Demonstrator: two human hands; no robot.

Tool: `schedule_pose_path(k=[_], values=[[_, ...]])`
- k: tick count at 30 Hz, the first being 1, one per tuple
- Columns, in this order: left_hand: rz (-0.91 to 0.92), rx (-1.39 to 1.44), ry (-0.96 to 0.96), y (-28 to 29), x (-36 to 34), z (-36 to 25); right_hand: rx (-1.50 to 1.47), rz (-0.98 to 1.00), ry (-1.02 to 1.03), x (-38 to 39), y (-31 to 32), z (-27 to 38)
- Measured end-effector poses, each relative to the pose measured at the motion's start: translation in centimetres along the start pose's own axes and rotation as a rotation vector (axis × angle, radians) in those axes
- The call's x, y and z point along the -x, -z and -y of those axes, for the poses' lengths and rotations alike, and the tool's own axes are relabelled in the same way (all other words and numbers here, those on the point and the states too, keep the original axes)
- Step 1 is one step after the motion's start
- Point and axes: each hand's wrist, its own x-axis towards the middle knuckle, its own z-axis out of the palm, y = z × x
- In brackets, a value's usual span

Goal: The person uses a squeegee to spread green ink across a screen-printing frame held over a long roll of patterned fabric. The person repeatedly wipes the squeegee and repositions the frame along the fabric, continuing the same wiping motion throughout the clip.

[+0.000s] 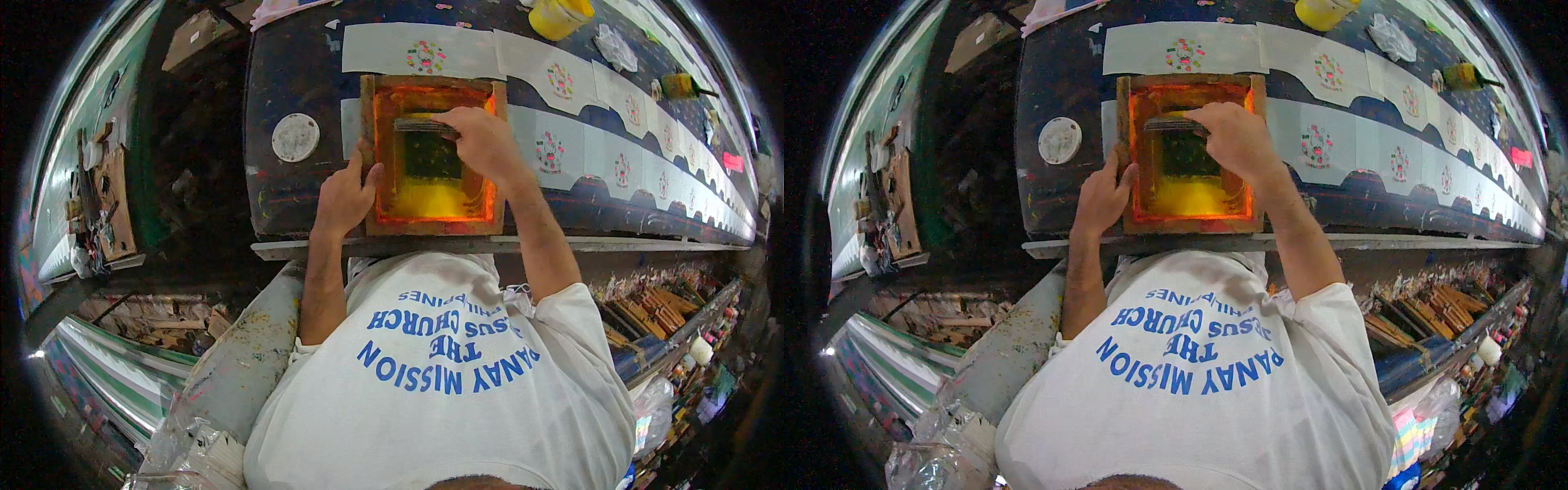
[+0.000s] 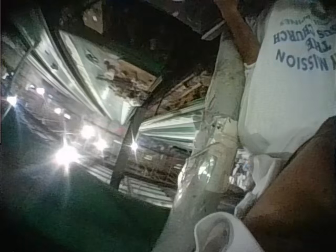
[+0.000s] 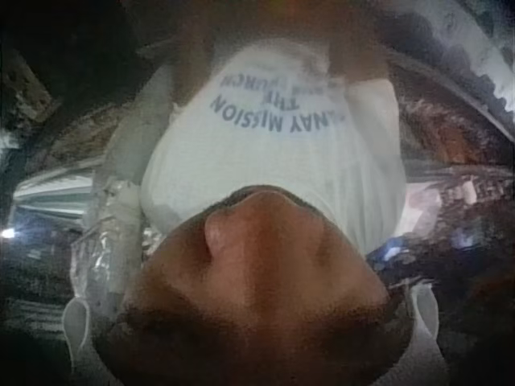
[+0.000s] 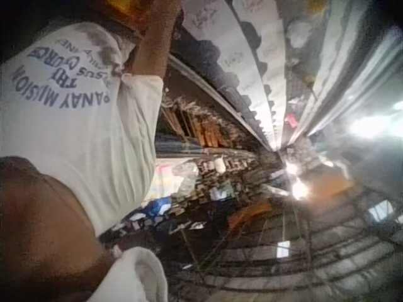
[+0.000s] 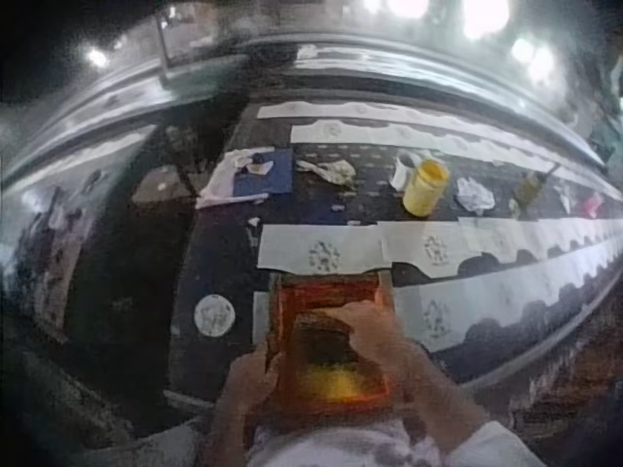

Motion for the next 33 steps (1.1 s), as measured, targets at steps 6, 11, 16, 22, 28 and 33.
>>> schedule_pose_path(k=[6, 11, 16, 22, 28, 33], values=[[-0.014, -0.064, -0.049, 0.8, -0.2, -0.4, -0.040, -0.005, 0.049, -2.6, 2.1, 0.0], [-0.020, -0.070, -0.027, 0.5, -0.5, -0.6, 0.022, -0.008, 0.095, -2.6, -0.4, -1.6], [-0.002, -0.101, 0.011, 0.7, -0.7, -0.9, 0.050, -0.028, 0.063, 3.6, -1.3, 1.8], [0.046, -0.115, 0.058, 1.4, -1.9, -2.9, 0.070, -0.047, 0.048, 10.7, -2.8, 4.9], [0.013, -0.031, -0.047, 1.2, -2.3, -1.5, 0.020, -0.048, 0.081, 10.6, -2.6, 4.2], [-0.077, -0.037, -0.173, 0.8, -1.7, -4.5, -0.039, -0.106, 0.038, 12.5, -1.0, 2.5]])
